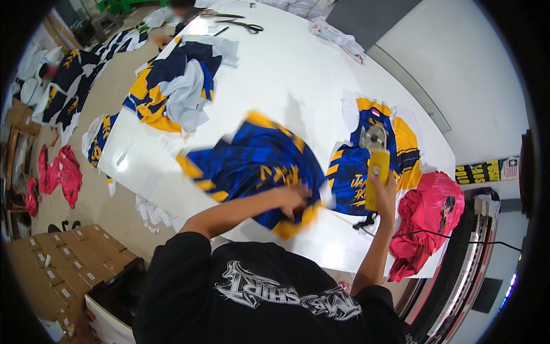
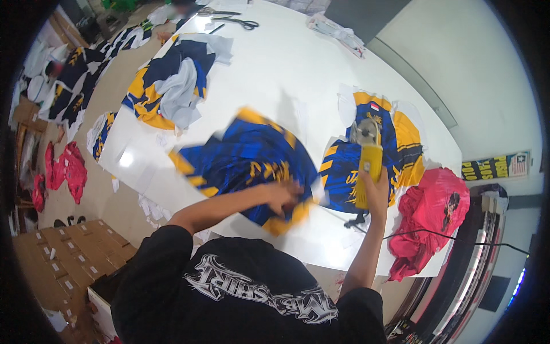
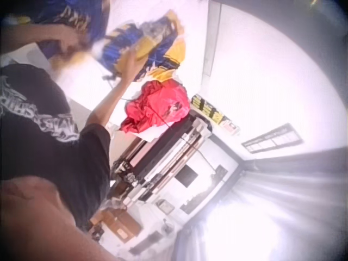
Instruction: The person uses a yellow electric fabric cutter to cut a large piece of white fabric on a table. They then cut a blue and yellow sports jersey, following the contours of the design. The person handles the fabric and jersey, adjusting their positions on the table while cutting.
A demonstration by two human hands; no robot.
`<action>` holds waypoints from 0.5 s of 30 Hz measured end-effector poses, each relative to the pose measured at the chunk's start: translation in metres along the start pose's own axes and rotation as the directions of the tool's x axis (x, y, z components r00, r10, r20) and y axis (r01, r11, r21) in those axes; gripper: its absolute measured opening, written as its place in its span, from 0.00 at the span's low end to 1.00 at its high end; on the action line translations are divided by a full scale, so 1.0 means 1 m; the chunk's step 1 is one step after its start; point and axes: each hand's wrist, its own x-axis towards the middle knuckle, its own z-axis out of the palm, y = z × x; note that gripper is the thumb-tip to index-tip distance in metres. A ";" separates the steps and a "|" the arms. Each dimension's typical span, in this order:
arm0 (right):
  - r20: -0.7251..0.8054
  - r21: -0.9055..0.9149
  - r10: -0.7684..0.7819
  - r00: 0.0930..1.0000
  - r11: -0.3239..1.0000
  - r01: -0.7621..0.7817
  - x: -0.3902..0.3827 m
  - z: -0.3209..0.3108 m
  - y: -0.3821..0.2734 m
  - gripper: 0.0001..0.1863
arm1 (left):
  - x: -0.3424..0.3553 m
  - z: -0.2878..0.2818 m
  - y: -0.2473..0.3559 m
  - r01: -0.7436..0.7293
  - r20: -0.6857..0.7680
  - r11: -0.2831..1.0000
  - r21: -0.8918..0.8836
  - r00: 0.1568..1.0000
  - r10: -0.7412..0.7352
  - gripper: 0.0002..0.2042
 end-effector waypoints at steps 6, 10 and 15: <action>-0.136 0.147 0.277 0.951 0.955 -0.257 -0.102 -0.038 0.023 0.22 | 0.046 -0.010 0.002 0.436 -0.140 0.895 -0.095 0.884 -0.446 0.30; -0.154 0.234 0.344 0.926 0.923 -0.304 -0.146 -0.031 0.046 0.21 | 0.037 -0.015 -0.065 0.599 -0.448 0.796 0.086 0.737 -0.506 0.46; -0.158 0.268 0.392 0.906 0.900 -0.343 -0.197 -0.014 0.046 0.21 | -0.039 -0.092 -0.172 0.951 -0.421 0.309 0.005 0.282 -0.862 0.50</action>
